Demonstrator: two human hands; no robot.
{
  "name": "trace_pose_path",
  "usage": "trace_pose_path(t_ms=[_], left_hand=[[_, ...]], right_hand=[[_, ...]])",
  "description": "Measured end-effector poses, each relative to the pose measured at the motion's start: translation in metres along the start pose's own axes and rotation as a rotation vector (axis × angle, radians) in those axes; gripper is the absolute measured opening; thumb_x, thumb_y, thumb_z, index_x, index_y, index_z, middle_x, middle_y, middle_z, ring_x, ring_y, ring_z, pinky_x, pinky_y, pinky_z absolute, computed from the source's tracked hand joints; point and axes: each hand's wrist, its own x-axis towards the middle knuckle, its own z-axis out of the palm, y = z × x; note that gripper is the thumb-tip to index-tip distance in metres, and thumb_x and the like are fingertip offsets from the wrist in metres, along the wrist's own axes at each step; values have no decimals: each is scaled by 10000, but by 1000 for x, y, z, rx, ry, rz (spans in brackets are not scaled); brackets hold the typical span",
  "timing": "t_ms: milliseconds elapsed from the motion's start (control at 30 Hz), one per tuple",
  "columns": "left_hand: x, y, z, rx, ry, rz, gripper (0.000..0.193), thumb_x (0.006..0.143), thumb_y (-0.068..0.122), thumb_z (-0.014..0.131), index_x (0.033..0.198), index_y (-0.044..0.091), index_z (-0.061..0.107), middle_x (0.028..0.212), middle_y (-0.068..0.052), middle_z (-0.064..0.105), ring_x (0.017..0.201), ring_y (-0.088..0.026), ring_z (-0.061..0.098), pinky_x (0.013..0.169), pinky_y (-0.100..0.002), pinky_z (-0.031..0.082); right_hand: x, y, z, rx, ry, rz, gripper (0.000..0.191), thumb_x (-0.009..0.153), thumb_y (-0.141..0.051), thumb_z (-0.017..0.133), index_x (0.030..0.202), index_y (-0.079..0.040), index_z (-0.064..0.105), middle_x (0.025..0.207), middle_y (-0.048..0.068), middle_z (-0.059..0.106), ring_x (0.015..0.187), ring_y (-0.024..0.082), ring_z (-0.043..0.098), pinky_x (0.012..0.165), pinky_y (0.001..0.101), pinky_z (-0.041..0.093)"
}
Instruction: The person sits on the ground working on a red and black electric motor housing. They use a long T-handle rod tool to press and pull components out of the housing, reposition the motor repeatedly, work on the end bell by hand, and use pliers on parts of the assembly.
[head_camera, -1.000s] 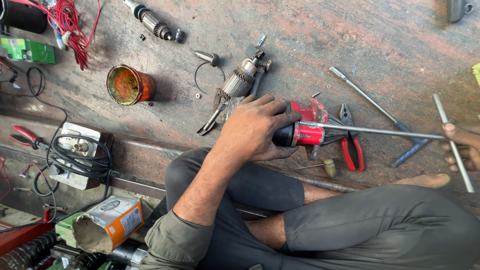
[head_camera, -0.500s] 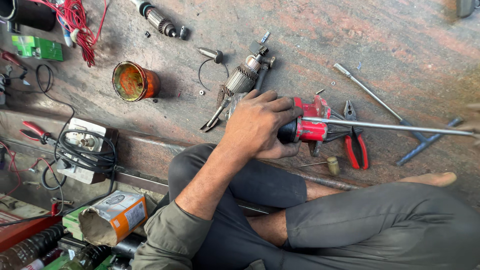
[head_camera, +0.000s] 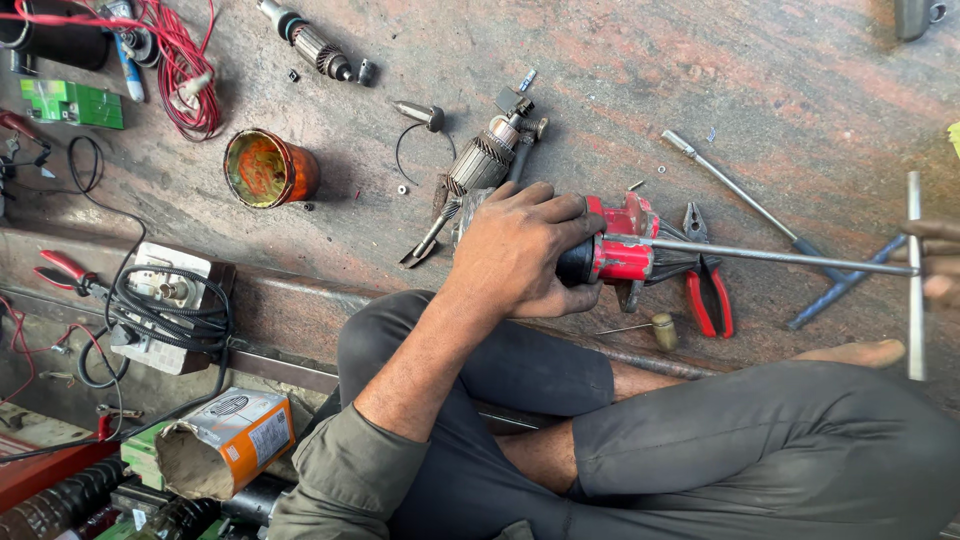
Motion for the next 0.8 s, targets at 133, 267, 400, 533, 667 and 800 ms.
trace_pose_path(t_ms=[133,267,400,533,667,800], left_hand=[[0,0,1,0,15,7,612,600,477,820,1112,145,779,1040,-15,707,952,-254,637,809,-428,496],[0,0,1,-5,20,9,606,606,474,817,1113,145,777,1050,-15,706,960,-249,641,812,-425,496],[0,1,1,-15,15,7,605,609,469,815,1115,139,777,1052,-18,703,956,-248,641,798,-426,493],[1,0,1,-6,21,13,585,619,462,817,1111,147,784,1037,-17,700,941,-252,638,802,-436,495],[0,1,0,-8,19,-6,583,621,463,818,1110,147,783,1030,-21,696,923,-260,635,787,-435,500],[-2,7,-1,-7,48,-49,579,608,445,825,1107,156,784,1030,-25,690,917,-267,635,782,-440,513]], right_hand=[[-5,17,7,-444,113,-84,815,792,-207,728,1540,-69,436,1273,218,630,1153,317,673,950,424,566],[-8,22,0,-237,186,366,770,794,-192,725,1509,-73,465,1258,209,640,1131,318,677,934,426,567],[-11,24,-4,-201,206,421,726,795,-177,723,1477,-77,494,1243,200,649,1109,318,680,919,429,567],[-17,31,-8,-191,208,447,683,797,-162,720,1446,-81,523,1228,192,659,1087,319,684,903,431,568],[-23,37,-16,-170,209,449,640,798,-148,717,1414,-85,552,1213,183,669,1066,319,687,887,433,569],[-30,41,-23,-180,219,466,599,800,-133,714,1383,-89,581,1198,174,679,1044,320,691,872,436,570]])
